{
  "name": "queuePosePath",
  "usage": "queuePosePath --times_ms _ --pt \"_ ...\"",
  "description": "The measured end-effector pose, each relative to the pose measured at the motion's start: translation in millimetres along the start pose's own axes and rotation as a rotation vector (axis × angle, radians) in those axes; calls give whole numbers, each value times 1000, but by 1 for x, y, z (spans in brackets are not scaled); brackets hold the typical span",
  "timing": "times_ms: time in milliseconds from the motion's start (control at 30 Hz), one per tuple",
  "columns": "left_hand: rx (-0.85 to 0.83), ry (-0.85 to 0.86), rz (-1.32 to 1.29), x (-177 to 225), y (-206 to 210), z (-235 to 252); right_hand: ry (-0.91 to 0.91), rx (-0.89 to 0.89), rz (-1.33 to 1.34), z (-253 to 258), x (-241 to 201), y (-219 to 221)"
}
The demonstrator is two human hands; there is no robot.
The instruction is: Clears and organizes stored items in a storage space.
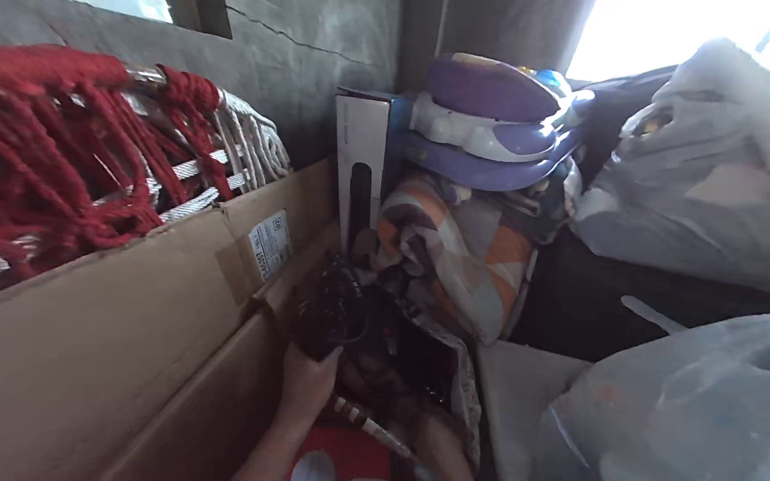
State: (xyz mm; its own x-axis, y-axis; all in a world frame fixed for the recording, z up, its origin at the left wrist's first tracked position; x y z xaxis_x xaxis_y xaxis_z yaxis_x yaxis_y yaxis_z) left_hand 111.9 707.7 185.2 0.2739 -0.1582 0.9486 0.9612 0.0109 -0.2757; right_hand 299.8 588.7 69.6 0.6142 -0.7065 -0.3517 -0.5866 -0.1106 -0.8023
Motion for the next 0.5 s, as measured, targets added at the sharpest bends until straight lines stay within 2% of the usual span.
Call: queuePosePath --times_ms 133,233,400,500 --pt "-18 82 9 -1 -9 -17 -116 -96 -25 -7 -17 5" --pt "-77 53 21 -13 -4 -29 -149 18 40 5 -26 -11" --pt "-65 84 16 -21 -7 -37 -180 268 415 12 -21 -50" --pt "-14 134 3 -21 -15 -35 -181 239 561 10 -14 -53"
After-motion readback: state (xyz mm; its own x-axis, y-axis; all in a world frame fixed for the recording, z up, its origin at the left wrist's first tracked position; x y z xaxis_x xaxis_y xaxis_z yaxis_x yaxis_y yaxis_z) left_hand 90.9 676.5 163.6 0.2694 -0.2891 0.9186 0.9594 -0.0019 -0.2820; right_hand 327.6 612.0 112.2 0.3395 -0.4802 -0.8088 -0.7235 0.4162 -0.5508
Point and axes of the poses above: each hand's wrist, its own z-axis towards the middle knuckle, its own y-axis out of the palm, x = y × z, the point moved 8 cm from there along z, towards the middle knuckle, and after that the axes turned 1 degree about x, right-handed, at the moved point
